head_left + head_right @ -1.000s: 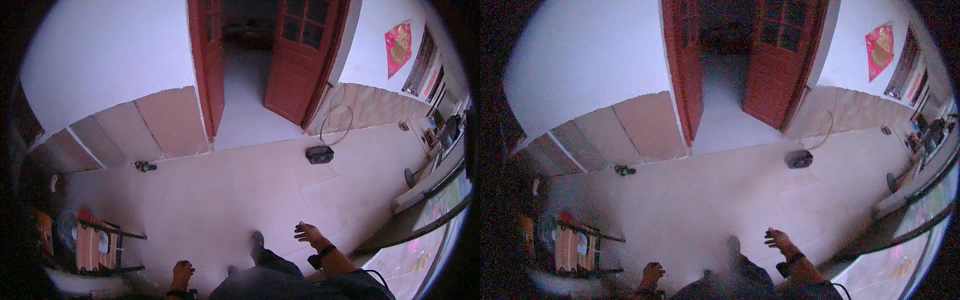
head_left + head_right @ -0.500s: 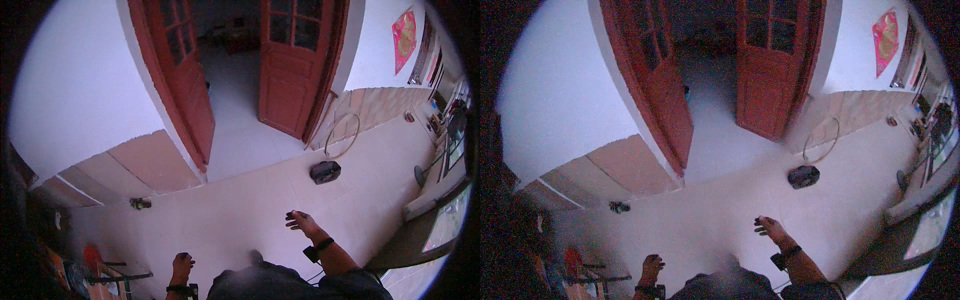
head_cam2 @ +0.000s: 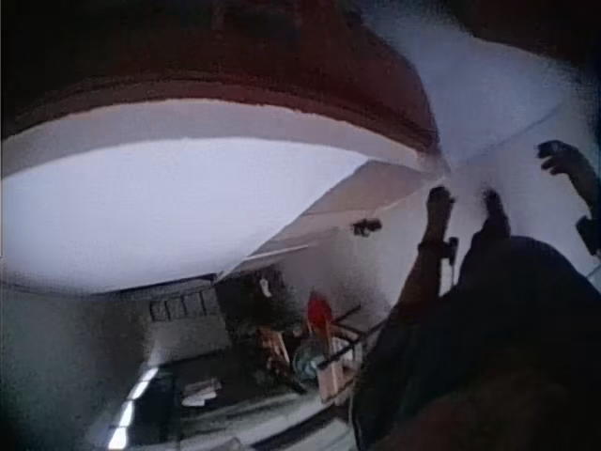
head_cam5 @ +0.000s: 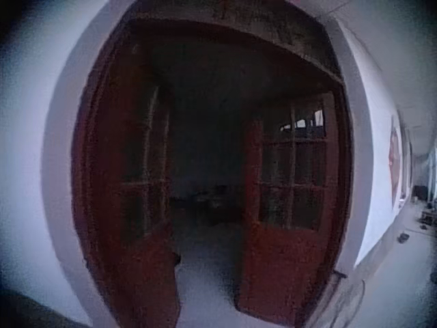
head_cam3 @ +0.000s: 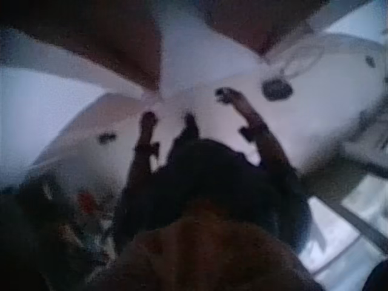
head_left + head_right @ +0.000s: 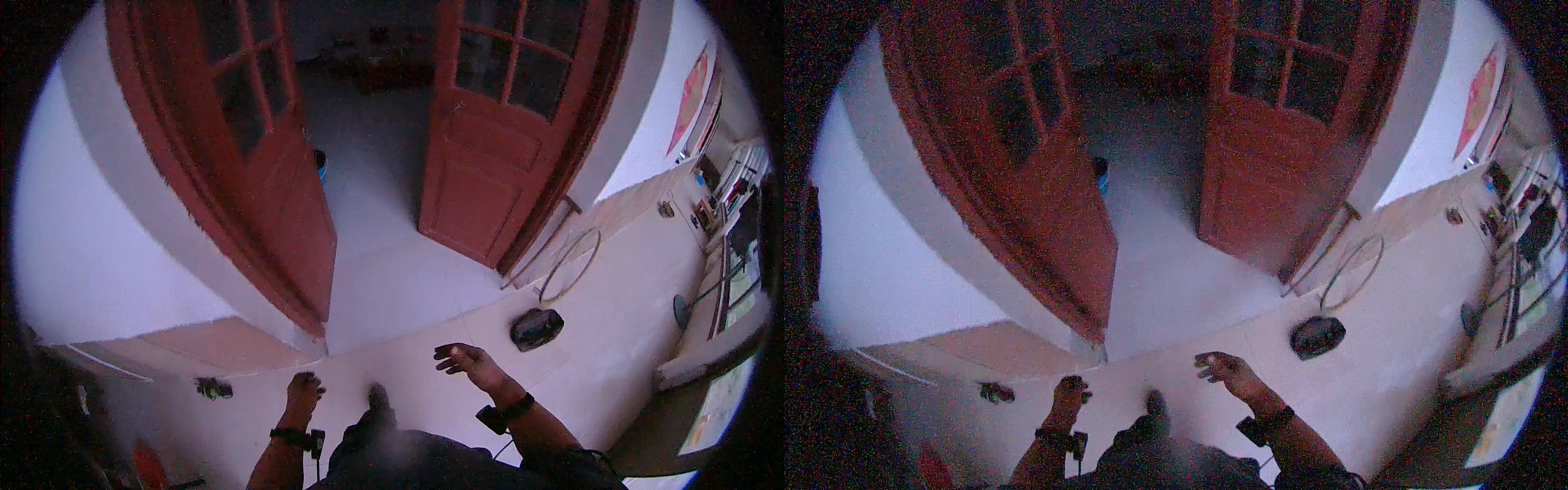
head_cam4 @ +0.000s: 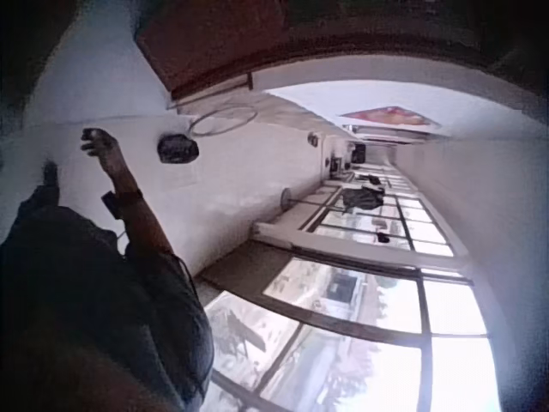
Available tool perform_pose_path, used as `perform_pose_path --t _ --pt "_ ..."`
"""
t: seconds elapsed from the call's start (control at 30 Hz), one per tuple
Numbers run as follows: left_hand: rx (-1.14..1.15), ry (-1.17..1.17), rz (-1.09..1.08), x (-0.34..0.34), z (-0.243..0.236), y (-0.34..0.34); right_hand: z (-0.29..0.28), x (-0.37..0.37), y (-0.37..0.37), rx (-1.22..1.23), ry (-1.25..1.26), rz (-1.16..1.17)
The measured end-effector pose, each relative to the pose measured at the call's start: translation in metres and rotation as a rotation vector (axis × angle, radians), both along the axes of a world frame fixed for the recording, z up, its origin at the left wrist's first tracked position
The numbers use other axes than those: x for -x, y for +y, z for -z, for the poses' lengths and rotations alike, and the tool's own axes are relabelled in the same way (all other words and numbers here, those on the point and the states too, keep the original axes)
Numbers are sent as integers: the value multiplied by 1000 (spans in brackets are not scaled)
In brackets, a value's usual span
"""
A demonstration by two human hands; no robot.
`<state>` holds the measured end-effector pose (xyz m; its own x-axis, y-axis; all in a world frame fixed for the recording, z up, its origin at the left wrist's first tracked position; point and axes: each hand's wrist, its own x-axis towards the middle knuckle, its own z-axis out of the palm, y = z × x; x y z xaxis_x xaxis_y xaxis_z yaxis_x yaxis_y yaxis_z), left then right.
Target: The person uses a wrench to tighten a bolt on the rear wheel hub of a motorcycle. After completing the adjustment, the person walks away from the motorcycle and enters a nearby building.
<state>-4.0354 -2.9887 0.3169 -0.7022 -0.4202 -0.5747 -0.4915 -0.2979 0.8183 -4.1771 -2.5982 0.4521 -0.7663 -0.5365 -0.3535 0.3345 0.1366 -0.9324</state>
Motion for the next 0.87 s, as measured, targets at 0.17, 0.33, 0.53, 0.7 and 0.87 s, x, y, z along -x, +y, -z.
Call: perform_pose_path --t 0.17,0.33,0.53,0.7,0.87 --pt "-47 263 86 222 -43 -14 -45 123 -78 93 35 -132" --pt "-55 386 195 408 -89 11 -42 248 -127 152 81 -238" --pt "-178 307 72 578 -69 6 -14 415 -170 231 66 -372" --pt "-190 266 43 689 -16 -38 26 560 -190 196 56 -380" --pt "-236 202 -22 798 61 -107 18 724 -237 260 324 -205"
